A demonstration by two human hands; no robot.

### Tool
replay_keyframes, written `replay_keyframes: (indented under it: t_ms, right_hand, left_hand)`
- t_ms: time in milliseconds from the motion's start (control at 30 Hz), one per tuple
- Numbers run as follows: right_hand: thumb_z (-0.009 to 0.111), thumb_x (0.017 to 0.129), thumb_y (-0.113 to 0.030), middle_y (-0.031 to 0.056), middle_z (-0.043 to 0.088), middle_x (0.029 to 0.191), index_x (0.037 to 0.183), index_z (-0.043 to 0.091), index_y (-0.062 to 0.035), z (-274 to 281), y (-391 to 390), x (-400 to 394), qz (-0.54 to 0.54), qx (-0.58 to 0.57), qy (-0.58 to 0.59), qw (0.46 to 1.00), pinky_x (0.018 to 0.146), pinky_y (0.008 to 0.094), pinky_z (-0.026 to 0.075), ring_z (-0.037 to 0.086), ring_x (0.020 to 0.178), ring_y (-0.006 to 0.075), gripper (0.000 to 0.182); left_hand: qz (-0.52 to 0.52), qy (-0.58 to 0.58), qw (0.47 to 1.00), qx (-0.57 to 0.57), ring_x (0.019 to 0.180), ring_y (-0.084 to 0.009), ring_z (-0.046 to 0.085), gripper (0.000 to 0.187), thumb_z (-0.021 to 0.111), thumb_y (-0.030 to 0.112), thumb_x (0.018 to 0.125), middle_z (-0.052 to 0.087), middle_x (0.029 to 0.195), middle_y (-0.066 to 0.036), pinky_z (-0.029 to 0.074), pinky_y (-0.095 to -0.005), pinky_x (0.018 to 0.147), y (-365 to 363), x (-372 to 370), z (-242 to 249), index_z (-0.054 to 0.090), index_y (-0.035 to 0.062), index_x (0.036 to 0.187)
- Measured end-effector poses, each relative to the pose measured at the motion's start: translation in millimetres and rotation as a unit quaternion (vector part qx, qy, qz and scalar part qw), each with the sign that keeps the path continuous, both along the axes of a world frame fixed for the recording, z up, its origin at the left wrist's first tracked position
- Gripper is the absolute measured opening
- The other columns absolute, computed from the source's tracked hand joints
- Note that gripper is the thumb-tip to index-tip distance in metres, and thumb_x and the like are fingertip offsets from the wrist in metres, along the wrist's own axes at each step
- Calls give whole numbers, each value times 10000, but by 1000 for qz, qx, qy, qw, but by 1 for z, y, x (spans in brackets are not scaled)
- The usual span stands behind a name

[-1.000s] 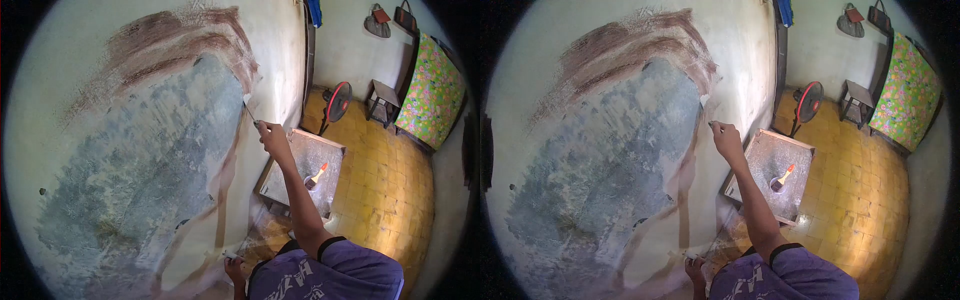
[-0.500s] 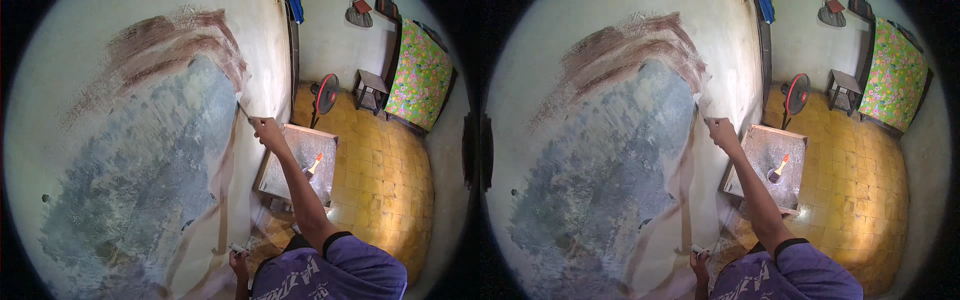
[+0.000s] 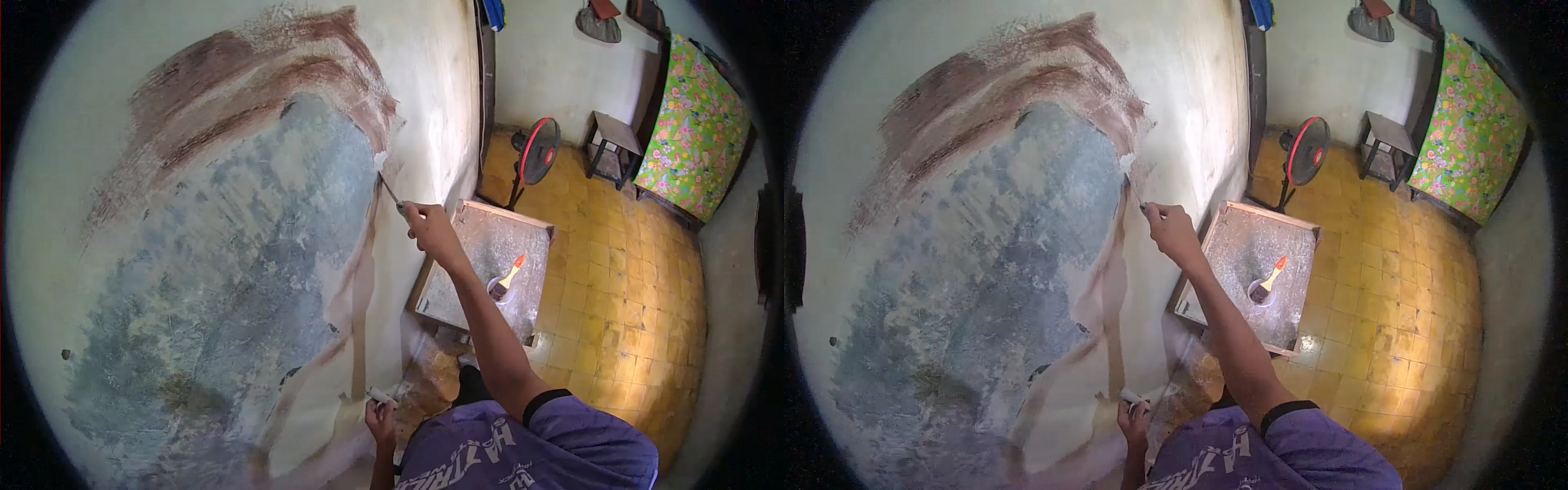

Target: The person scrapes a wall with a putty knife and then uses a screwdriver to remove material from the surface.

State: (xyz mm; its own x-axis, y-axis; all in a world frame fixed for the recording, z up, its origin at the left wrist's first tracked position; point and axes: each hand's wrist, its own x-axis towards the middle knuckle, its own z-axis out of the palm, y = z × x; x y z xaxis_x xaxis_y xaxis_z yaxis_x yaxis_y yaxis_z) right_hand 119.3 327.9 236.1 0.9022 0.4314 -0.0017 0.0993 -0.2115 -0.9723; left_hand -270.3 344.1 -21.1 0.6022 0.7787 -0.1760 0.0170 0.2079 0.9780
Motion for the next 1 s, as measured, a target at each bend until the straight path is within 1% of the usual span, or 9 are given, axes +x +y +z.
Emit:
replay_keyframes:
  t_ms: [133,167,233,433,567,700,767,867,1000]
  right_hand:
    - [524,968,-335,227,701,803,1032,698,18,-2,-6,-8,11,26,-48,998,716,416,523,696,736,370,399]
    - [527,971,-317,259,688,859,1040,694,17,-14,2,-8,-1,44,-55,998,726,433,519,688,783,416,381]
    - [528,972,-301,283,670,873,1106,687,-3,-7,1,0,5,38,-63,997,736,438,521,679,802,435,363]
    - [520,979,-287,299,657,874,1144,672,-7,-15,-8,4,25,54,-61,996,733,440,524,678,800,435,358]
    - [535,974,-263,287,666,884,1154,669,-2,-24,-3,25,-10,75,-107,991,745,427,532,677,821,439,344]
    - [537,970,-271,279,668,903,1136,673,6,-19,-5,8,1,58,-117,991,754,441,529,665,829,454,350]
    - [533,970,-257,291,649,854,1075,680,11,-30,4,2,-20,62,-112,992,716,459,515,647,805,466,323]
    - [525,972,-255,302,626,791,1057,654,50,-30,14,13,-56,63,-151,985,685,478,500,635,779,470,342]
    - [517,978,-256,294,617,771,1043,652,24,-28,11,19,-47,80,-168,982,673,472,498,630,750,473,318]
  left_hand:
    - [23,-3,1000,0,964,-169,597,266,666,58,893,607,1046,-68,490,-319,853,1,30,-12,555,-12,1124]
    - [14,3,1000,7,944,-176,607,257,656,63,897,609,1041,-75,502,-326,836,0,36,-13,552,-15,1118]
    - [-2,19,1000,18,903,-190,629,240,636,75,905,613,1031,-89,526,-340,803,-5,54,1,546,-22,1106]
    - [-19,-8,1000,-5,918,-190,628,243,643,54,895,616,1004,-83,528,-337,798,-17,86,14,550,-19,1107]
    - [-8,13,1000,-3,906,-166,618,239,643,51,900,617,977,-63,515,-320,795,-22,92,16,546,-6,1111]
    - [-10,12,1000,-7,892,-128,603,222,653,61,907,615,970,-30,491,-276,784,-20,88,7,559,13,1102]
    - [-5,11,1000,2,897,-128,603,222,655,59,905,617,978,-31,489,-274,780,-19,84,0,563,16,1103]
    - [13,12,1000,-10,904,-131,605,234,661,57,901,619,1000,-36,490,-275,784,-24,83,19,564,15,1109]
    - [35,17,999,10,941,-165,600,250,650,78,897,604,1040,-67,493,-320,819,-17,68,-3,554,-7,1112]
